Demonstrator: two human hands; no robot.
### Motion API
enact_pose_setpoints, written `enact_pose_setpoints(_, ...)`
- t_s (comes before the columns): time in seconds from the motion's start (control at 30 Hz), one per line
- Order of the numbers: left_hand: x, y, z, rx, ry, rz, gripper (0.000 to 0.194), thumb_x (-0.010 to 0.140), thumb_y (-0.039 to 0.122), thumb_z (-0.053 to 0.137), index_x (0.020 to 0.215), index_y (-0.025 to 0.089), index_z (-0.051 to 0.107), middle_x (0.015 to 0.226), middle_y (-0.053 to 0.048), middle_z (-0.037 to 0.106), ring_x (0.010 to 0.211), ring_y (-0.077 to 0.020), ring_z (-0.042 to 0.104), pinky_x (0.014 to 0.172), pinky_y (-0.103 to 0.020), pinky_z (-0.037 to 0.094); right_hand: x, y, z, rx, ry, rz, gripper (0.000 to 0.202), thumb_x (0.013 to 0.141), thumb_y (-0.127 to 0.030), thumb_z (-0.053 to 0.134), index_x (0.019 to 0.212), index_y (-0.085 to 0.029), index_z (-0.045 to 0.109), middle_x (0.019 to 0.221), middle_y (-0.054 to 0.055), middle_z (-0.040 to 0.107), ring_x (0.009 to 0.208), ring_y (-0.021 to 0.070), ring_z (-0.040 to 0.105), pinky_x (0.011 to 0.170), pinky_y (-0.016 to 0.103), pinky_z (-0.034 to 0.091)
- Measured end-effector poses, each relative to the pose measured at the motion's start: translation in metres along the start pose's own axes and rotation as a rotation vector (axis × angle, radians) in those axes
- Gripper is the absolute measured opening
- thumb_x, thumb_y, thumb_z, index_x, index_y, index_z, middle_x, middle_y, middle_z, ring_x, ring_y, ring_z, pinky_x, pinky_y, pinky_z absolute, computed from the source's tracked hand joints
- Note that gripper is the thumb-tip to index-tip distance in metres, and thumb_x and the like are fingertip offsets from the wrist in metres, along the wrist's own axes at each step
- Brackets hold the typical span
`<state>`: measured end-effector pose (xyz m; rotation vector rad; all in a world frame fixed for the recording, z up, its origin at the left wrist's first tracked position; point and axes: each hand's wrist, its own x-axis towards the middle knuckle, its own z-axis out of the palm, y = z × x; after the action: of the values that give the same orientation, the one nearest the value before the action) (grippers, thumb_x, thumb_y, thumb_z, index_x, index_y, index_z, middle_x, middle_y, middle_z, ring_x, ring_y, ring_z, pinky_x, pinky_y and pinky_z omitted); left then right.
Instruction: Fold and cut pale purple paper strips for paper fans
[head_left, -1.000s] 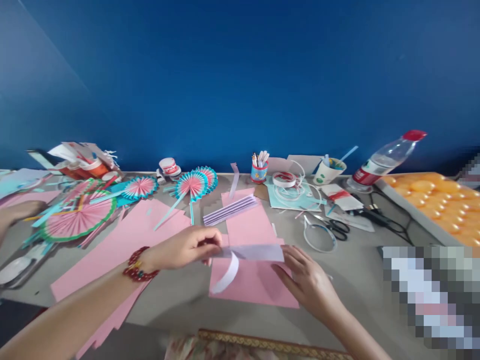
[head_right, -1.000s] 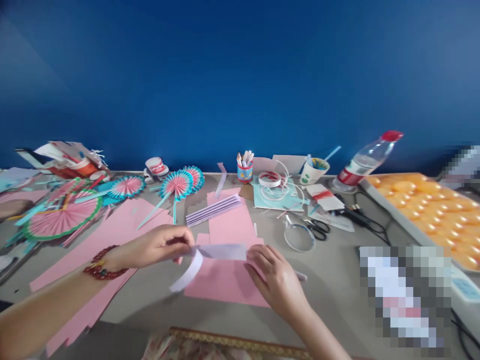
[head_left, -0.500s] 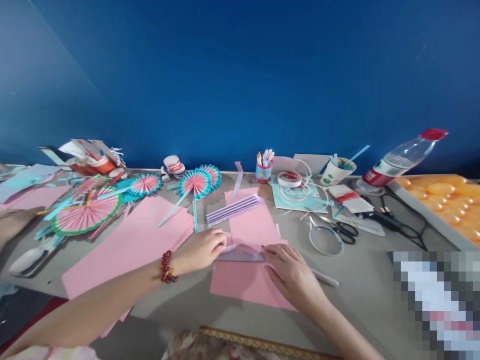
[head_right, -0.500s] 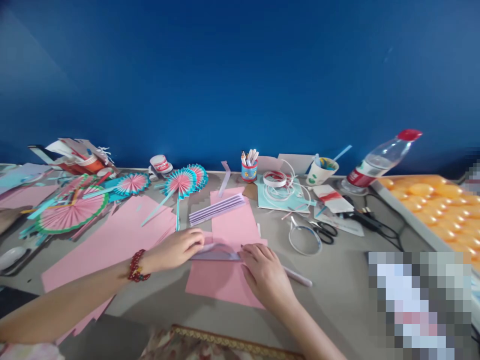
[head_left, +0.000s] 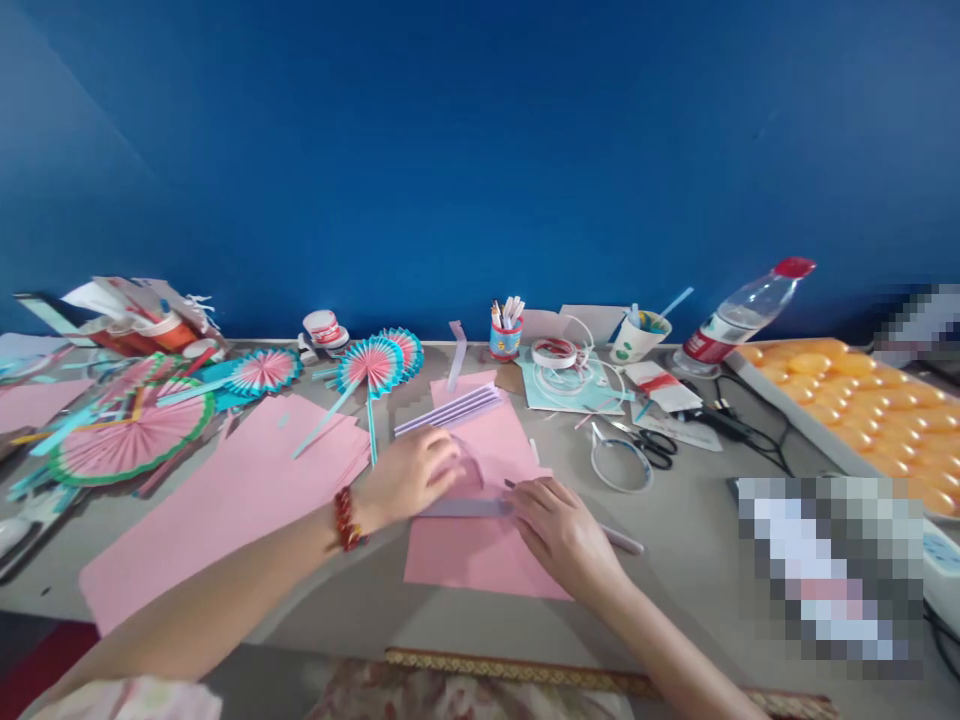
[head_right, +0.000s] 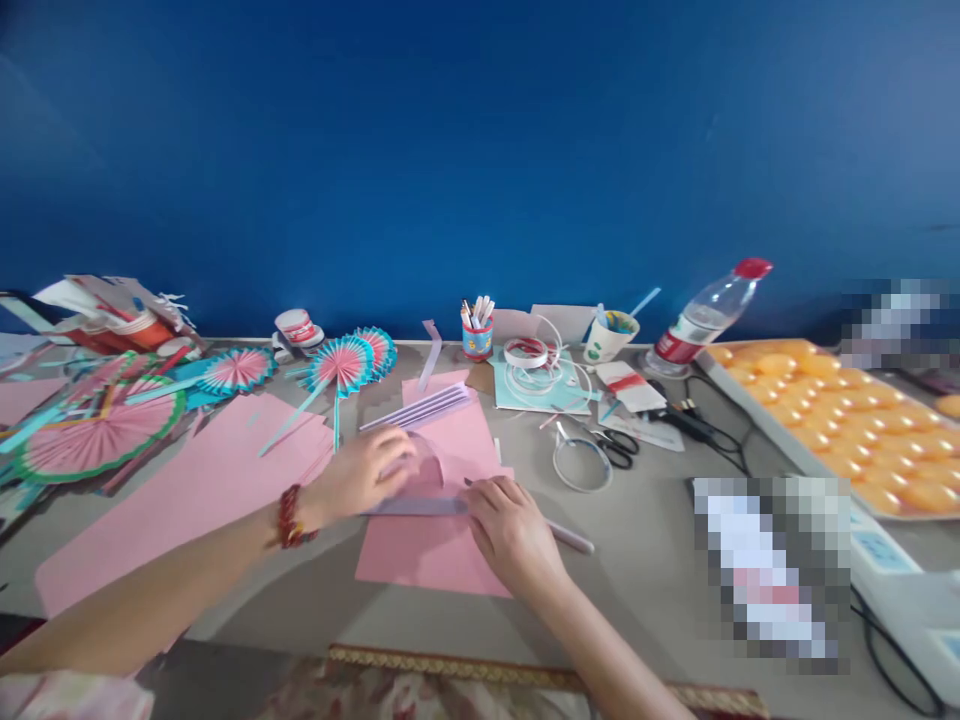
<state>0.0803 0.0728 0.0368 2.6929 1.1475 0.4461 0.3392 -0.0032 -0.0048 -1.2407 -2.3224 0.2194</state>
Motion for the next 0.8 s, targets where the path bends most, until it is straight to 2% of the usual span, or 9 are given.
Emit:
enact_pose_setpoints(0.03,-0.012,0.006,0.001,0.013,-0.060,0.066,0.023,0.096,0.039,0.059,0.109,0.020,0.061,0.109,-0.007,0.062,0.104,-0.0242,0.058,0.092,-0.037,0.047,0.001,-0.001,0.001,0.007,-0.002,0.001,0.023,0.093,-0.013,0.050,0.111,-0.020,0.064,0.106,0.010,0.068,0.102,0.0251,0.060,0.088,0.042,0.051)
enact_pose_setpoints(0.1,-0.034,0.015,0.004,0.061,-0.126,0.105,0.036,0.089,0.047,0.067,0.110,0.019,0.061,0.108,-0.008,0.063,0.104,-0.0277,0.058,0.089,-0.040,0.047,0.004,-0.001,0.001,0.024,-0.005,-0.002,0.020,0.095,-0.013,0.049,0.103,-0.021,0.065,0.100,0.008,0.068,0.098,0.0241,0.060,0.086,0.040,0.050)
enact_pose_setpoints(0.23,-0.057,0.013,0.004,0.026,-0.156,-0.008,0.012,0.099,0.026,0.054,0.104,0.020,0.063,0.101,-0.005,0.066,0.096,-0.0225,0.062,0.085,-0.035,0.048,0.007,-0.002,-0.001,0.105,0.014,-0.010,0.019,0.098,-0.014,0.046,0.096,-0.022,0.064,0.091,0.006,0.069,0.088,0.0214,0.062,0.079,0.036,0.049)
enact_pose_setpoints(0.37,-0.062,0.008,-0.001,-0.074,-0.142,-0.105,0.016,0.101,0.019,0.049,0.099,0.020,0.065,0.098,-0.004,0.066,0.091,-0.0195,0.063,0.082,-0.030,0.048,0.008,-0.002,-0.003,0.165,0.046,-0.032,0.018,0.099,-0.017,0.046,0.097,-0.022,0.064,0.089,0.006,0.071,0.085,0.0201,0.064,0.079,0.034,0.050)
enact_pose_setpoints(0.57,-0.059,0.010,0.000,-0.041,-0.135,-0.026,0.012,0.098,0.017,0.053,0.093,0.019,0.064,0.094,-0.004,0.064,0.091,-0.0202,0.060,0.082,-0.031,0.046,0.003,-0.012,-0.006,0.191,0.056,-0.022,0.017,0.099,-0.017,0.047,0.098,-0.022,0.064,0.090,0.006,0.072,0.086,0.0199,0.066,0.077,0.032,0.052)
enact_pose_setpoints(0.7,-0.055,0.009,-0.014,0.130,-0.016,0.048,0.020,0.096,0.012,0.049,0.086,0.019,0.065,0.089,-0.004,0.059,0.087,-0.0195,0.055,0.075,-0.030,0.044,-0.002,-0.041,-0.019,0.271,0.002,-0.045,0.018,0.099,-0.020,0.048,0.096,-0.021,0.065,0.088,0.006,0.072,0.082,0.0177,0.066,0.074,0.029,0.051)
enact_pose_setpoints(0.8,-0.052,0.006,-0.033,0.193,0.167,0.220,0.022,0.098,0.012,0.047,0.102,0.021,0.067,0.083,-0.003,0.062,0.080,-0.0185,0.055,0.076,-0.033,0.043,-0.005,-0.048,-0.031,0.334,-0.057,-0.120,0.014,0.097,-0.028,0.053,0.099,-0.021,0.066,0.088,0.005,0.072,0.083,0.0176,0.067,0.074,0.028,0.052)
